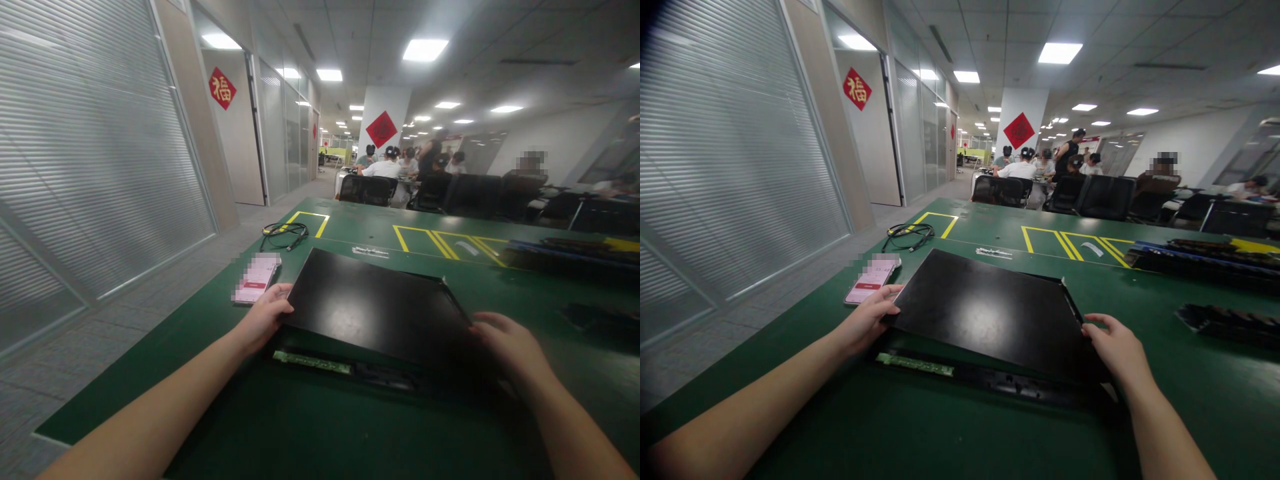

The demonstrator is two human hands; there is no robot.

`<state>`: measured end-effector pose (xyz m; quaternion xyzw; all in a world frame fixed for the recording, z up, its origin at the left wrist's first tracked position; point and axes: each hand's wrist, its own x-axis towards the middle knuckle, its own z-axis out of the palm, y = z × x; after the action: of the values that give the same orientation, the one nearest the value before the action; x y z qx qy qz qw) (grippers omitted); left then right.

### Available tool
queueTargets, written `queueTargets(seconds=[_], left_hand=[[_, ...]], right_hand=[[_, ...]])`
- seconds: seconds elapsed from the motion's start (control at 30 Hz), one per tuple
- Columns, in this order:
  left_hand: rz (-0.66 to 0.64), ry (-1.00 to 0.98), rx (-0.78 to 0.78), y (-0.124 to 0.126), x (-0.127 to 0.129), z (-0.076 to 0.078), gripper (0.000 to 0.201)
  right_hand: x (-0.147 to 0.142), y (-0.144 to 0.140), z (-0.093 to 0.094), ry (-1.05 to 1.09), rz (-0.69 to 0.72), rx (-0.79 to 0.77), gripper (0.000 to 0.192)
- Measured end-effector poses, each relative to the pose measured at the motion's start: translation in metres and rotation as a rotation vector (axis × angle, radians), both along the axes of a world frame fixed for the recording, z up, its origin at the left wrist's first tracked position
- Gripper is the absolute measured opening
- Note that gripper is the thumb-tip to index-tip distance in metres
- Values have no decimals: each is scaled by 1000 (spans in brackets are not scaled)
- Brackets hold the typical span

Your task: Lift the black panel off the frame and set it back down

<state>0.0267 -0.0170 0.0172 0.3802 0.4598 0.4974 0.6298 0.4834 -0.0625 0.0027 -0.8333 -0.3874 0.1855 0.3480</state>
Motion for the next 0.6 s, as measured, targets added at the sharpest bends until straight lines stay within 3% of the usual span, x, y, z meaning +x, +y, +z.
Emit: queueTargets(seconds=[0.4,0.6], left_hand=[[43,37,-50,0,2,0,41],[-1,-26,-27,5,0,-7,41]], right_hand=[[1,2,1,-121,8,-63,28],[5,3,-2,-146,25,-54,29]])
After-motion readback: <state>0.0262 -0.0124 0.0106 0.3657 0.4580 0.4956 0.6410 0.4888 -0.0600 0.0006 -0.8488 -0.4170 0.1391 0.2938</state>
